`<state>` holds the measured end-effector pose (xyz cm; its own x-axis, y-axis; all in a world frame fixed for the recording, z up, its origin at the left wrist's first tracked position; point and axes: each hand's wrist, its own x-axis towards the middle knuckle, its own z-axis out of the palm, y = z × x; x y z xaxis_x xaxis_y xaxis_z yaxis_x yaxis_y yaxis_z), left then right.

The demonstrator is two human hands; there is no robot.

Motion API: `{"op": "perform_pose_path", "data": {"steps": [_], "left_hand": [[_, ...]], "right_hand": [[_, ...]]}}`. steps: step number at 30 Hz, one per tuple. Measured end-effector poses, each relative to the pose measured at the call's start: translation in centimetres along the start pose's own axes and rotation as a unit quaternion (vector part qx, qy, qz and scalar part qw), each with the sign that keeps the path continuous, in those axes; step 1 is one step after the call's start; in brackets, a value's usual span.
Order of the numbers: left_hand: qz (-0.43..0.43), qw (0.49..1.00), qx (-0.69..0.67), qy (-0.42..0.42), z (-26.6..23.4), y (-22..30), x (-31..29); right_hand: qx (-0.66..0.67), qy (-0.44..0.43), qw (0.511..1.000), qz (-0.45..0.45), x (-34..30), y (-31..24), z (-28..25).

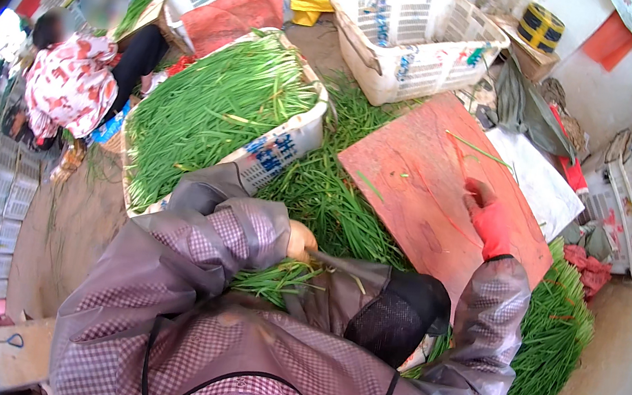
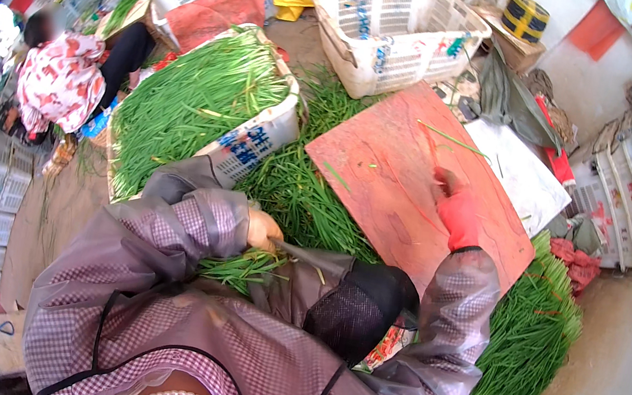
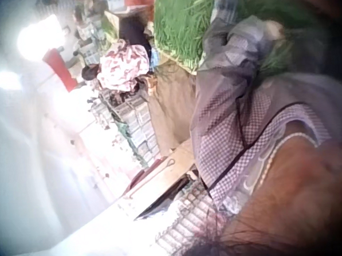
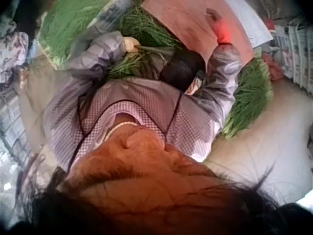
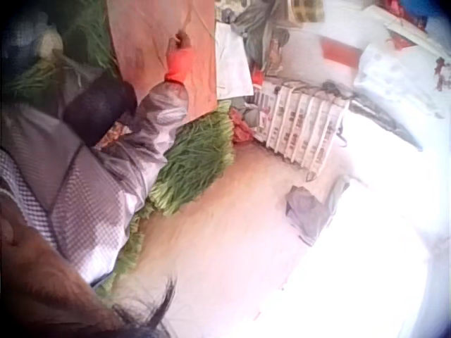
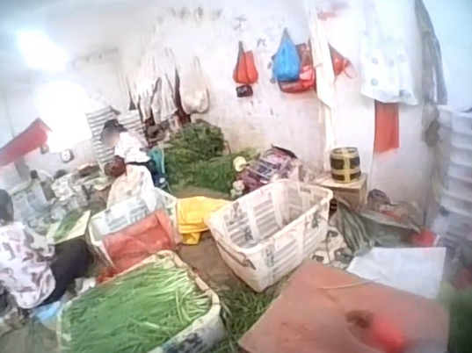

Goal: The person bundles bunches of chives using red rubber bands on a wooden board, then lifts a white plastic crate and places it over a bin of chives.

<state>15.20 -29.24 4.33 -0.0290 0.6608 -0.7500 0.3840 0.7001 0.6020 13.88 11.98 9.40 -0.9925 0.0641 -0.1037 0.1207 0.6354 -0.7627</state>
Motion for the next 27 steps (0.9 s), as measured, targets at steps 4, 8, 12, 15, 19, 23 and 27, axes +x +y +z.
{"op": "perform_pose_path", "data": {"steps": [4,8,12,15,19,23,27], "left_hand": [[0.035,0.991,-0.053,0.121,-3.9,-0.8,-5.0],[0.05,0.915,-0.247,0.315,-6.6,-4.9,-11.0],[0.059,0.946,-0.068,0.311,-7.0,-1.0,-14.7],[0.049,0.945,0.004,0.323,-7.7,0.0,-15.0],[0.024,0.935,0.005,0.353,-10.4,-1.3,-11.9],[0.013,0.928,-0.094,0.36,-12.7,-4.4,-3.1],[0.023,0.915,-0.206,0.345,-11.7,-13.4,5.1]], "right_hand": [[0.101,-0.078,0.987,-0.098,-1.0,-5.2,3.5],[0.069,-0.213,0.961,-0.163,-4.7,-17.1,9.2],[-0.084,-0.242,0.925,-0.282,-3.2,-15.7,16.8],[-0.244,-0.241,0.934,-0.096,0.4,-11.0,22.1],[-0.362,-0.127,0.922,0.06,-1.9,-5.5,28.0],[-0.412,-0.129,0.902,0.014,-4.7,-4.4,30.8],[-0.4,-0.16,0.902,-0.007,-6.9,-5.6,32.3]]}}
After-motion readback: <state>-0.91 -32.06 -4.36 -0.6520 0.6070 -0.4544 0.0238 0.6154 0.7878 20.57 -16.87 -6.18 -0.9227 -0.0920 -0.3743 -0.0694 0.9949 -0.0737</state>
